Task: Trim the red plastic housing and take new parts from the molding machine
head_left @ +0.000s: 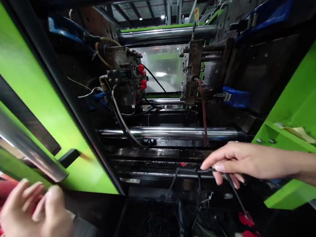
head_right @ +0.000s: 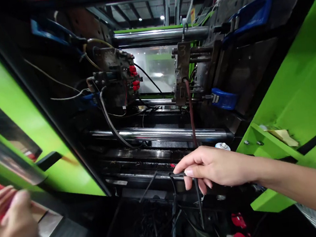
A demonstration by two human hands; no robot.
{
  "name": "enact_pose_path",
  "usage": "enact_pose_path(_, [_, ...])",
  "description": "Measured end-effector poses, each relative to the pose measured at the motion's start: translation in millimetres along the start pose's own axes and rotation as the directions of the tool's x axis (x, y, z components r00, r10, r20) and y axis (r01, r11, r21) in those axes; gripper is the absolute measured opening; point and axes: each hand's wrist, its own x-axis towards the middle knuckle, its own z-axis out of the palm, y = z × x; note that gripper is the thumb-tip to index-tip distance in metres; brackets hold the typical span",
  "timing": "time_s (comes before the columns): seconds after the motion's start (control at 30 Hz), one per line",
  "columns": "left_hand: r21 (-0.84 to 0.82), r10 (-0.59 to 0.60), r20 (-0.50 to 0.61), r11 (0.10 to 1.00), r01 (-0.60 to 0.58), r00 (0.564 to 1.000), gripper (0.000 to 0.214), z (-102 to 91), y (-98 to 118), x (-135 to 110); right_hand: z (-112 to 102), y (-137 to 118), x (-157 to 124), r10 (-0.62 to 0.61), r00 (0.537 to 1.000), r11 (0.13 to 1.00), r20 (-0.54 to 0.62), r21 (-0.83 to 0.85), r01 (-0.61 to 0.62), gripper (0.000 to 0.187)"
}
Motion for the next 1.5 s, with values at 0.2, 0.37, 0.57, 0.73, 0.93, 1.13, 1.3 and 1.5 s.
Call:
enact_pose_path(0.2, [-0.445,0.399,0.726,0.893,-0.06,0.56,0.046,25.0,67,-147,17,-14,3,-0.118,0.989,0.992,0.084,0.044,0.114,0.027])
enact_pose_path(0.37, [-0.548,0.414,0.746,0.826,0.129,0.521,0.027,43.0,79,-165,26,-11,5,-0.146,0.985,0.981,0.096,0.146,0.131,0.025])
enact_pose_path(0.57, [-0.536,0.338,0.787,0.789,0.301,0.516,0.006,32.7,85,-157,30,-8,5,-0.183,0.979,0.963,0.088,0.214,0.161,0.027])
enact_pose_path(0.73, [-0.409,0.233,0.891,0.786,0.464,0.391,0.018,26.1,91,-154,33,-14,3,-0.179,0.977,0.967,0.118,0.201,0.153,0.024])
enact_pose_path(0.93, [-0.324,0.184,0.943,0.701,0.636,0.279,0.025,25.3,87,-151,35,-14,6,-0.199,0.97,0.96,0.136,0.226,0.165,0.023])
enact_pose_path(1.13, [-0.225,0.136,0.974,0.618,0.753,0.18,0.02,31.6,76,-147,34,-9,20,-0.194,0.977,0.969,0.086,0.169,0.178,0.021])
enact_pose_path(1.3, [-0.18,0.167,0.98,0.48,0.858,0.113,0.021,41.6,65,-143,32,-8,34,-0.204,0.978,0.976,0.05,0.095,0.198,0.022])
enact_pose_path(1.5, [-0.203,0.173,0.975,0.434,0.878,0.14,0.024,40.1,47,-138,32,-5,53,-0.221,0.974,0.975,0.044,-0.003,0.222,0.022])
